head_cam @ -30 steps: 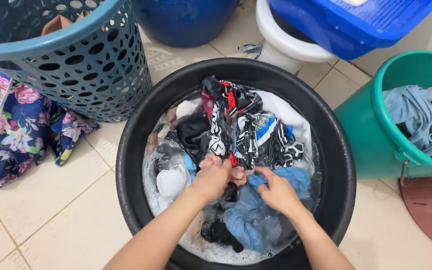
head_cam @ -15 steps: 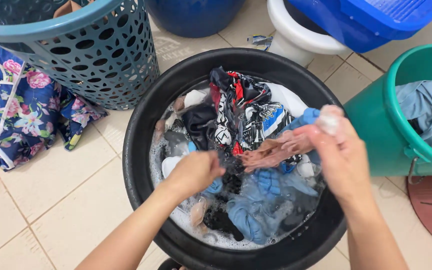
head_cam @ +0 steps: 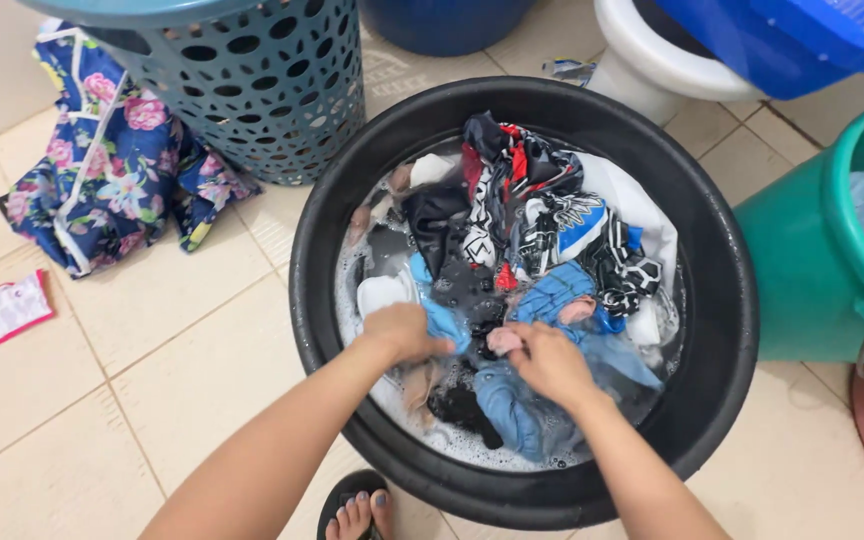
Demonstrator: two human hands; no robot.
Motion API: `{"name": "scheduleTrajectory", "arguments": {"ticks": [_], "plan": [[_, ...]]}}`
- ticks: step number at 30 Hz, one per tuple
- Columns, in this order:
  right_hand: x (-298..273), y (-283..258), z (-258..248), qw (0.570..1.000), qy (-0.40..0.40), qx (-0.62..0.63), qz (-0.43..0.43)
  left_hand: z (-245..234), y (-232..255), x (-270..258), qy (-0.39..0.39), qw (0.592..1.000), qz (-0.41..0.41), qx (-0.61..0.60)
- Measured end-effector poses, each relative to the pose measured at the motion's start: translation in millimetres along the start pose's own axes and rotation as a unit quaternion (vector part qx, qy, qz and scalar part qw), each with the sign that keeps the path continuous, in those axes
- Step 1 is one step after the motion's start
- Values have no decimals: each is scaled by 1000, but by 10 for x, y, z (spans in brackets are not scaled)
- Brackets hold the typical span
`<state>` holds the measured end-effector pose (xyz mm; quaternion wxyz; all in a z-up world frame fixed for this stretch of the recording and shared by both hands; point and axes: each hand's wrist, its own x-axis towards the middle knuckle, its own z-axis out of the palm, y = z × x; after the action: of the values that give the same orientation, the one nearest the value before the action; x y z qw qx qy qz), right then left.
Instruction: The person hand washes clothes by scrubbing, washing, and wringing various garments in a soapy basin of water by hand before placing them into a bucket.
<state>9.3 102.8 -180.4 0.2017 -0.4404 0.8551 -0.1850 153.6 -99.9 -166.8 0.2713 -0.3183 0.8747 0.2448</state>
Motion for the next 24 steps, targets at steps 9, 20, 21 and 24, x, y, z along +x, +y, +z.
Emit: {"name": "scheduleTrajectory", "arguments": {"ticks": [9,20,21,24], "plan": [[64,251,404,998,-15,-38,49,-708,388,-472,80,994,-68,6],[126,395,197,952,19,277,132,45,391,324,287,918,42,-270],[146,391,118,895,54,415,155,-41,524,318,322,889,68,-319],[40,-32,-426,823,125,536,142,-463,1010,82,359,820,123,-429]]}}
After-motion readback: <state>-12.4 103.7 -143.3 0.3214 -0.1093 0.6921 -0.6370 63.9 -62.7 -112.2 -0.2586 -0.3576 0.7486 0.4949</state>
